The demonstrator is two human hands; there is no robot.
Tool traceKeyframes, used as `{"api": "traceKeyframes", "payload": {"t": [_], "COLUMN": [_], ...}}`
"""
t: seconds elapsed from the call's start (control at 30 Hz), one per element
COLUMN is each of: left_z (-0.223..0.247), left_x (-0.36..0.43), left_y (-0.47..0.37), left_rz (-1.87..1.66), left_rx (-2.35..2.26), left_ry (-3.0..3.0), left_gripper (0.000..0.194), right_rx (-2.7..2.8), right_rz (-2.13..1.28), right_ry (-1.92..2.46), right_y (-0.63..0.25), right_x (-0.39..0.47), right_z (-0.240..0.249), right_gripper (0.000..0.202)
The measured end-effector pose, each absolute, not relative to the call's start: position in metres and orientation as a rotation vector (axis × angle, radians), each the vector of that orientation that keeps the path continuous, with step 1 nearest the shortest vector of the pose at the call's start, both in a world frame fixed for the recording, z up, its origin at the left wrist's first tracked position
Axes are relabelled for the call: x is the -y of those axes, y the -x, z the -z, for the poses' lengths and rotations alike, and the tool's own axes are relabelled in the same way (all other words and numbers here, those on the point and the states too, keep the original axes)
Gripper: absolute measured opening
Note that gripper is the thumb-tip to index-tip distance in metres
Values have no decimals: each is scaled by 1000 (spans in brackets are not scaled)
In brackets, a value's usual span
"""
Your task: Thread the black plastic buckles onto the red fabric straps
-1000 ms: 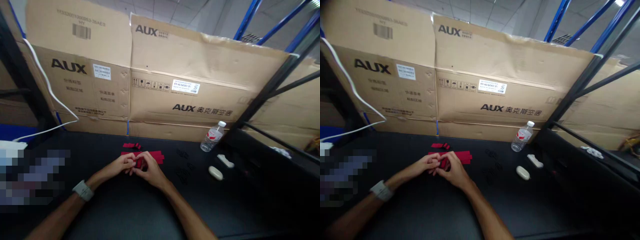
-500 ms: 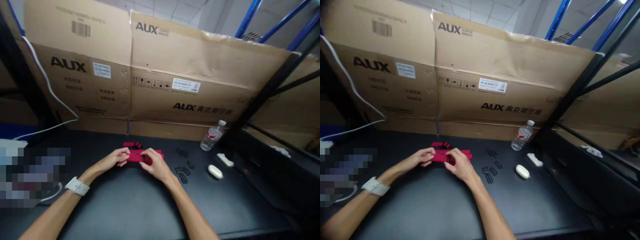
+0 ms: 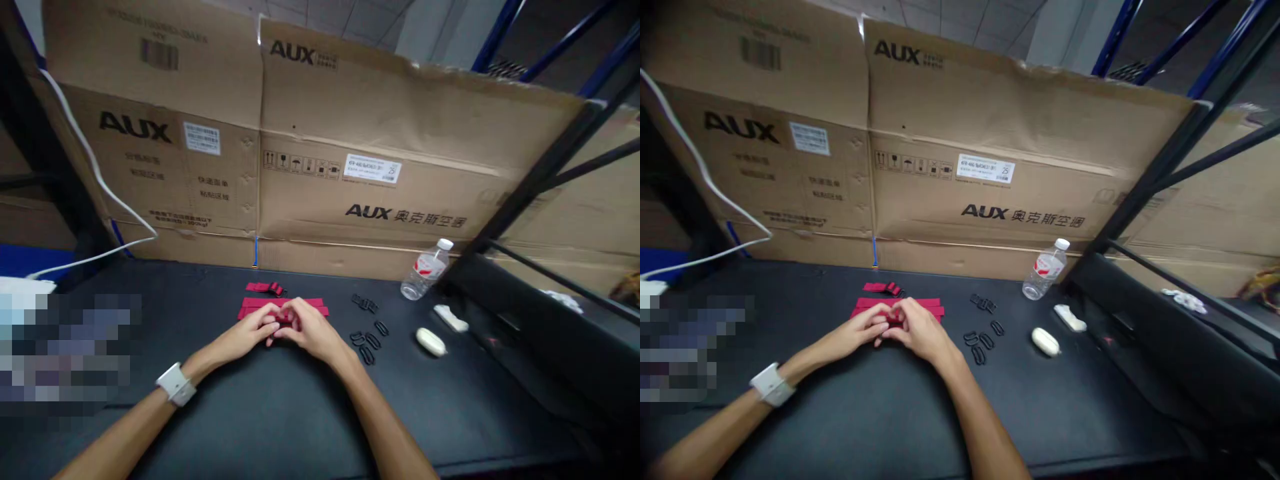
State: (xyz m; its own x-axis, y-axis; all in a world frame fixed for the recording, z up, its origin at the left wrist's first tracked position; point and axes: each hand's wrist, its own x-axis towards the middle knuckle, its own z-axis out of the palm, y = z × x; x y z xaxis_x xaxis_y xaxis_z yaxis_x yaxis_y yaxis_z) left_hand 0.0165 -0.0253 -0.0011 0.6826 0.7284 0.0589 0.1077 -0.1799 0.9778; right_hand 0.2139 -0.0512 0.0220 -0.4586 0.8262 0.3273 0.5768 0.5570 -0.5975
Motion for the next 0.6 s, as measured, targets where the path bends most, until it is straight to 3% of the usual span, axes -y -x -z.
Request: {"api": "traceKeyframes", "payload": {"t": [0.2, 0.6], "left_z": [8, -4], "left_x": [16, 23], "left_y": [-12, -9], "left_rz": [-636, -546], "left_rx": [-680, -687], "left_ry": [-1662, -1791], "left_gripper": [29, 28], "right_rx": [2171, 2059], "right_rz": [-298, -903], "right_ry": [1511, 1336], "right_y": [-261, -271], "right_x": [36, 33], "right_z": [-20, -23], "right_gripper": [13, 17]}}
